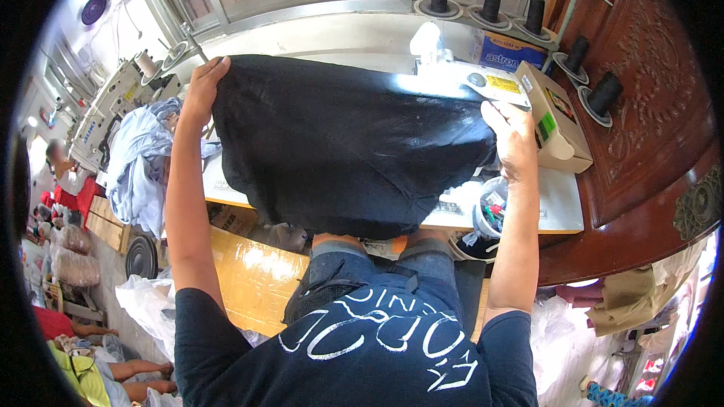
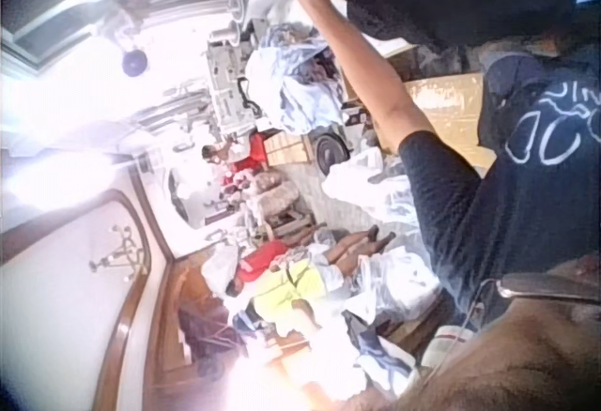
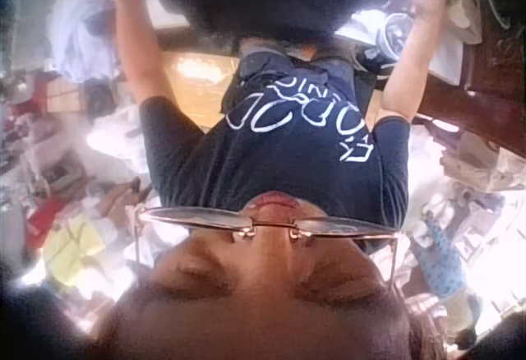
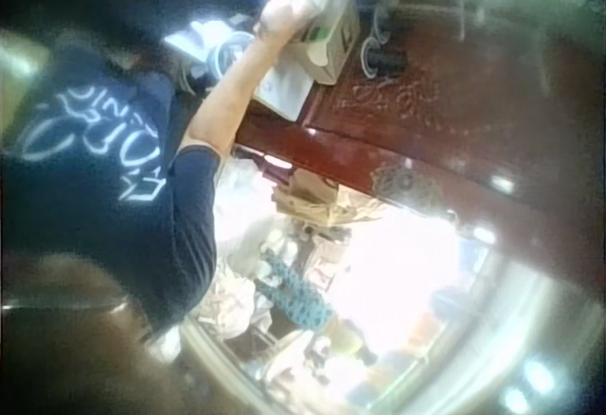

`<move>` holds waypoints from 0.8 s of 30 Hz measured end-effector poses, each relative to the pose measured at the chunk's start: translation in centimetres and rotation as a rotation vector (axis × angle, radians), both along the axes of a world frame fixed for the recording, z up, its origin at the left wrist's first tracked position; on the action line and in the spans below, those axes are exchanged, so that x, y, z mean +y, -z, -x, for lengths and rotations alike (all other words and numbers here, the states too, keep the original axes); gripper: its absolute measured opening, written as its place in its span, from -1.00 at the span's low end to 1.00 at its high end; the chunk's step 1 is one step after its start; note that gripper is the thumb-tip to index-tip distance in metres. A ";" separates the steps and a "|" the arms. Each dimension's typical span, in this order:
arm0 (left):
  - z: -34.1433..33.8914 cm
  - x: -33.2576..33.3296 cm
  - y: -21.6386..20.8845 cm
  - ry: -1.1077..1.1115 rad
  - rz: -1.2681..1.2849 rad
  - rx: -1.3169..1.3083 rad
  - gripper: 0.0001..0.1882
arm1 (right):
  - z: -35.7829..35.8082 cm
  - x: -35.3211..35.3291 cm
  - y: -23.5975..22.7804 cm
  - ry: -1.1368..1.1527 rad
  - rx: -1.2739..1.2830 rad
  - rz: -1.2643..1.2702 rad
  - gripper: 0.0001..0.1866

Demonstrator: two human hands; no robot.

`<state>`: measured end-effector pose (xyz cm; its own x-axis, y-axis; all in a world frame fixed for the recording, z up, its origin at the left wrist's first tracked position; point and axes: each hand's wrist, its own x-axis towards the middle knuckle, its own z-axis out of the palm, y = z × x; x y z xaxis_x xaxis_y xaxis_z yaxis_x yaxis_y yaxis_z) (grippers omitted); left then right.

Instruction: The person sorts through spools of thread in a box, places several spools onto a sewing machine table, and then unfolds a black fabric garment to check its orientation.

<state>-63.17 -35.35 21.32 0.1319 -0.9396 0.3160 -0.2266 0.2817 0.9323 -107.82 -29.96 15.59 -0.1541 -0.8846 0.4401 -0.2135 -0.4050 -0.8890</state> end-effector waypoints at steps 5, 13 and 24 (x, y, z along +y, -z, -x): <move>3.0 3.5 -0.3 -0.031 0.097 0.359 -0.74 | -3.1 3.4 -2.8 -0.012 -0.104 -0.071 -0.79; 16.9 13.4 12.4 1.196 -0.244 0.037 -0.24 | -2.3 6.4 -1.9 -0.474 -0.334 0.267 -0.54; -2.8 13.7 -0.3 0.588 0.017 -0.652 -0.81 | -5.1 10.1 5.2 -0.919 0.138 -0.122 -0.85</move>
